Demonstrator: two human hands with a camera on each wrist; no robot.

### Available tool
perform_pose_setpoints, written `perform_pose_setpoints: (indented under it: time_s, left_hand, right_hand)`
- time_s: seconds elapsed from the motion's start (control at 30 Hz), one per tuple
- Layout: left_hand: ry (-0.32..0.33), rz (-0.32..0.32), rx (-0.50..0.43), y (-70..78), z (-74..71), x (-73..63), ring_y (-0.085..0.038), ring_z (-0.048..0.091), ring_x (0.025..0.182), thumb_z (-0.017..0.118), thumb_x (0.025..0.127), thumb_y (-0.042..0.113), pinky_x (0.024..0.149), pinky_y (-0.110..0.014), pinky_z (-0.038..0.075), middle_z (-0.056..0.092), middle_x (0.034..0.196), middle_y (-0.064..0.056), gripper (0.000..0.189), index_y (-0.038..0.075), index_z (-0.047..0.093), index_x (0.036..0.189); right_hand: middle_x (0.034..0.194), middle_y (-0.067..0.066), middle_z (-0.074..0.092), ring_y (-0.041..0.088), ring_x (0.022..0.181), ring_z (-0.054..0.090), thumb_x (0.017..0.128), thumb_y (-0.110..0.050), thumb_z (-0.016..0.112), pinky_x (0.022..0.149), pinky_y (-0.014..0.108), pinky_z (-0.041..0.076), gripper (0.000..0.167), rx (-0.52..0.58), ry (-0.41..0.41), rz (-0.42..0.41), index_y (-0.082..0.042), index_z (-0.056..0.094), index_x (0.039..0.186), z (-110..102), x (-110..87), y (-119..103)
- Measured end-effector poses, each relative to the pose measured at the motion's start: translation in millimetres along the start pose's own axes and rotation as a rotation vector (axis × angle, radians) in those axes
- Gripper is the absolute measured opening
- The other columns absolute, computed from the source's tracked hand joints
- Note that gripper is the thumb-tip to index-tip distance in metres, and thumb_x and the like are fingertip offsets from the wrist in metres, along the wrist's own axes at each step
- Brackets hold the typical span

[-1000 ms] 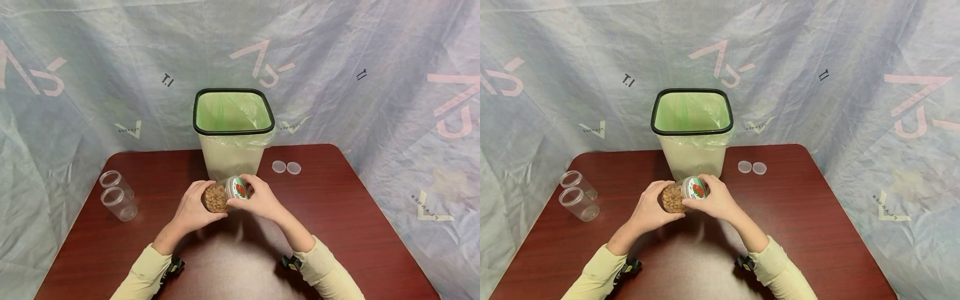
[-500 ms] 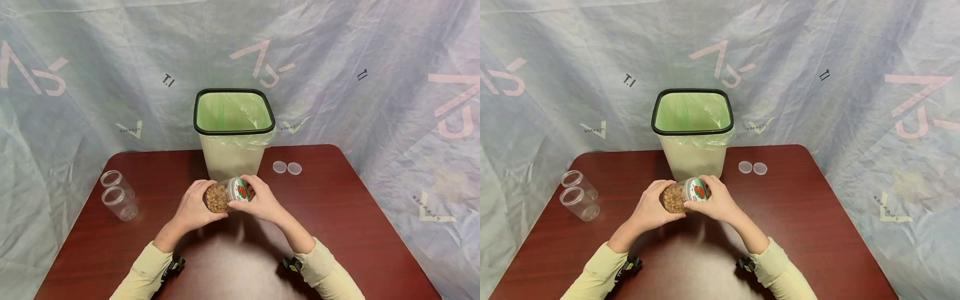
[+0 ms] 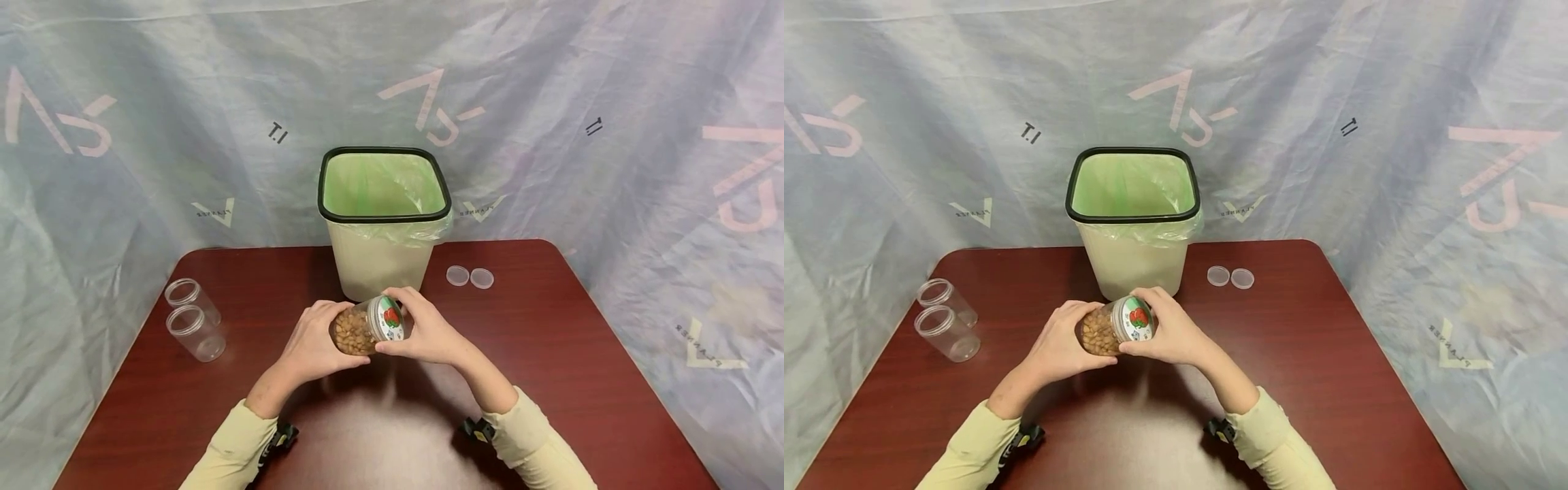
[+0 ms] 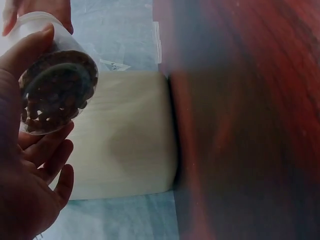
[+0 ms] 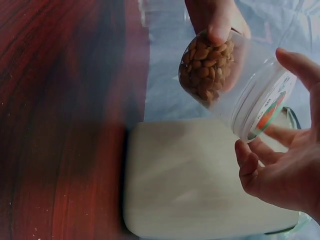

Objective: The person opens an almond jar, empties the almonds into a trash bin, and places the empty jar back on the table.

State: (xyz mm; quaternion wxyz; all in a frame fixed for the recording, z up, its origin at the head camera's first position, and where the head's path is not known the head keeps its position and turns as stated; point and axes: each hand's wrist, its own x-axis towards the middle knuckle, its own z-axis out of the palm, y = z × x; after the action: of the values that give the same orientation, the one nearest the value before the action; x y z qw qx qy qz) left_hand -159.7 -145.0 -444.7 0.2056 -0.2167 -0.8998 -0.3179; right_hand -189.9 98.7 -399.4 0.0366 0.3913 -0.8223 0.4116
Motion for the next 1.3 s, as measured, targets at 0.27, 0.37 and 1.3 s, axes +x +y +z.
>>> perform_pose_setpoints:
  time_s: [0.27, 0.37, 1.3]
  left_hand:
    - [0.001, 0.006, 0.045, -0.7, -1.0, 1.9, -0.014, 0.053, 0.099, 0.087, 0.046, 0.064, 0.081, -0.04, 0.045, 0.062, 0.102, 0.002, 0.088, 0.015, 0.064, 0.115]
    - [0.004, 0.008, 0.042, -1.8, -0.2, 2.0, -0.014, 0.052, 0.1, 0.087, 0.047, 0.064, 0.082, -0.04, 0.045, 0.062, 0.103, 0.002, 0.087, 0.015, 0.063, 0.116]
    - [0.041, 0.028, 0.049, -5.2, -1.8, -4.0, -0.016, 0.053, 0.106, 0.087, 0.048, 0.062, 0.087, -0.04, 0.046, 0.063, 0.106, 0.0, 0.09, 0.012, 0.063, 0.119]
  right_hand:
    - [0.126, 0.0, 0.05, 0.027, 0.112, 0.046, 0.061, -0.023, 0.092, 0.092, 0.043, 0.04, 0.087, -0.005, -0.06, -0.028, -0.014, 0.049, 0.137, -6, 1.0, 1]
    - [0.131, -0.001, 0.048, 0.025, 0.118, 0.043, 0.06, -0.019, 0.093, 0.095, 0.045, 0.036, 0.09, -0.014, -0.069, -0.041, -0.017, 0.048, 0.138, -7, 0.7, 2]
    - [0.071, -0.01, 0.065, 0.007, 0.064, 0.06, 0.08, -0.076, 0.054, 0.065, 0.034, 0.049, 0.076, -0.171, -0.028, 0.577, -0.013, 0.058, 0.123, 0, 0.3, -16]
